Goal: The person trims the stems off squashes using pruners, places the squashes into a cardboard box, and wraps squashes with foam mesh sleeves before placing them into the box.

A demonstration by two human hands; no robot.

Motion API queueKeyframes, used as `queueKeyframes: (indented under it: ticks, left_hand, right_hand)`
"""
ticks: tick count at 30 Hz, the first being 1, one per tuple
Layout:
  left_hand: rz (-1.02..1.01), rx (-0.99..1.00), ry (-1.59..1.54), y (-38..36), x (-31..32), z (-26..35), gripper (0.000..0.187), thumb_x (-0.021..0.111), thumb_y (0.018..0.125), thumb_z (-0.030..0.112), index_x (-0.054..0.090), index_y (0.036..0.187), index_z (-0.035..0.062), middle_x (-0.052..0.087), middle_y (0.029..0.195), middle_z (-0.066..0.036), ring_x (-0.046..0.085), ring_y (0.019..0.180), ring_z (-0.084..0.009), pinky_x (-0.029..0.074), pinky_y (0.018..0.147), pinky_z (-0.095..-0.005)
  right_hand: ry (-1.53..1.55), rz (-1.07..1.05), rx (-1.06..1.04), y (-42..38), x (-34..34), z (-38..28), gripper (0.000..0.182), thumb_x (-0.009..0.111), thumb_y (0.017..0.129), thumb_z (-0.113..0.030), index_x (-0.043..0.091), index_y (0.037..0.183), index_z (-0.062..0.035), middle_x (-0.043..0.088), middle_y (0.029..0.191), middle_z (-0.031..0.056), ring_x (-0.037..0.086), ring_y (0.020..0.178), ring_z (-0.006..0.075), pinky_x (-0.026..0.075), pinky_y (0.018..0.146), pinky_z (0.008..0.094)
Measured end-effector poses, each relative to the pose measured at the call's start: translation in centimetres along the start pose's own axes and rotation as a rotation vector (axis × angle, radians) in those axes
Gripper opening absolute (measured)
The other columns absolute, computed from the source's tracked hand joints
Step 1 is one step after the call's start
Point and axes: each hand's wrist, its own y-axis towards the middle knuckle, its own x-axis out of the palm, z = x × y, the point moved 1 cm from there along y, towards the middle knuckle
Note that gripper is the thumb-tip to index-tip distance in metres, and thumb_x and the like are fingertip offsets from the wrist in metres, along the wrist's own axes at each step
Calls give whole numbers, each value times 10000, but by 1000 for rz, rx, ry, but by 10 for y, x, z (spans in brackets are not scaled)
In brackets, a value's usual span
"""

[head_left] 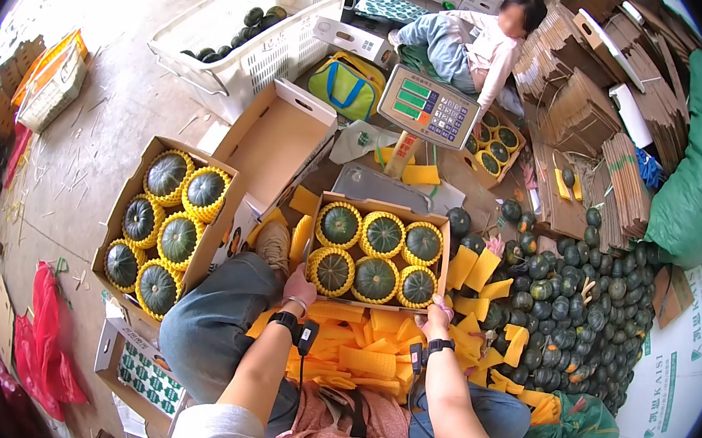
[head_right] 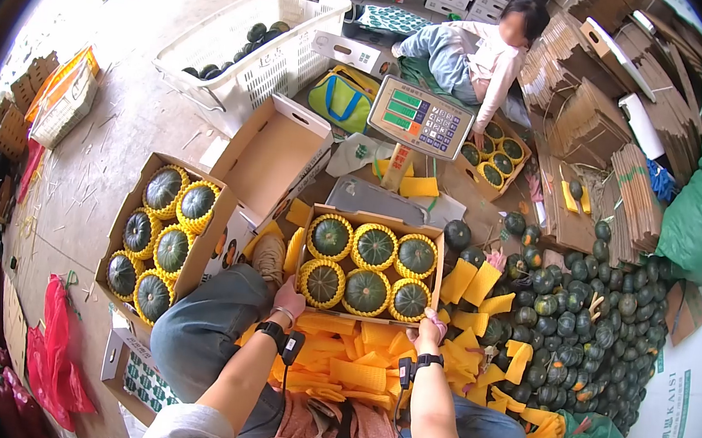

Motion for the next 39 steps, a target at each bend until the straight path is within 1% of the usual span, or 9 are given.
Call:
queueKeyframes:
  ticks: [5,8,14,20,26,29,32,35,39]
  left_hand:
    - [21,15,-9,5,10,-6,544,477,771,32,447,1313,66,555,1216,-214,512,1142,-355,409,953,-389]
    - [40,28,-24,0,1,-2,545,476,767,30,451,1310,64,562,1206,-212,519,1132,-357,412,950,-387]
    - [57,34,-18,4,7,-7,548,473,761,27,455,1308,64,568,1193,-220,524,1128,-358,417,946,-388]
    - [37,56,-22,4,6,-6,544,478,765,28,453,1308,55,571,1185,-223,524,1126,-359,417,948,-390]
    - [56,58,-15,9,11,-13,543,488,777,34,441,1317,56,564,1192,-223,519,1129,-364,417,947,-399]
    - [54,35,-16,8,10,-12,556,486,780,31,429,1332,62,549,1215,-224,512,1137,-367,414,951,-401]
    - [28,9,-24,6,8,-9,564,483,782,27,418,1341,58,539,1231,-224,507,1141,-370,412,955,-406]
    - [6,0,-27,4,5,-5,571,484,778,26,412,1344,51,535,1236,-223,501,1148,-372,411,959,-408]
    - [31,25,-6,7,8,-9,574,481,777,30,408,1346,49,542,1226,-224,500,1148,-374,409,962,-406]
  right_hand:
    - [6,23,12,-8,-3,-8,138,501,884,-132,596,957,-200,540,1026,55,542,731,224,461,425,328]
    - [23,-3,17,-7,1,-4,154,492,880,-103,593,941,-202,528,1042,48,539,728,225,462,423,330]
    - [27,-14,-19,-1,-2,-1,153,494,878,-93,587,924,-206,518,1051,46,536,719,233,466,419,331]
    - [26,-33,27,1,-4,-2,133,504,881,-109,580,927,-209,507,1072,50,533,715,232,468,421,333]
    - [32,-49,19,6,-5,1,143,498,882,-104,572,951,-205,501,1094,46,536,772,234,475,430,341]
    - [39,-61,40,-2,-3,-4,173,480,880,-80,569,961,-204,497,1120,35,530,833,228,486,445,350]
    - [19,-69,6,-8,-3,-6,202,461,879,-62,568,963,-212,489,1145,24,518,876,221,495,459,356]
    - [32,-109,41,5,-6,-1,215,447,878,-50,564,951,-215,483,1147,17,514,895,218,499,463,357]
    - [30,-108,32,5,-6,-1,166,472,883,-77,552,935,-214,485,1127,24,523,869,225,497,457,358]
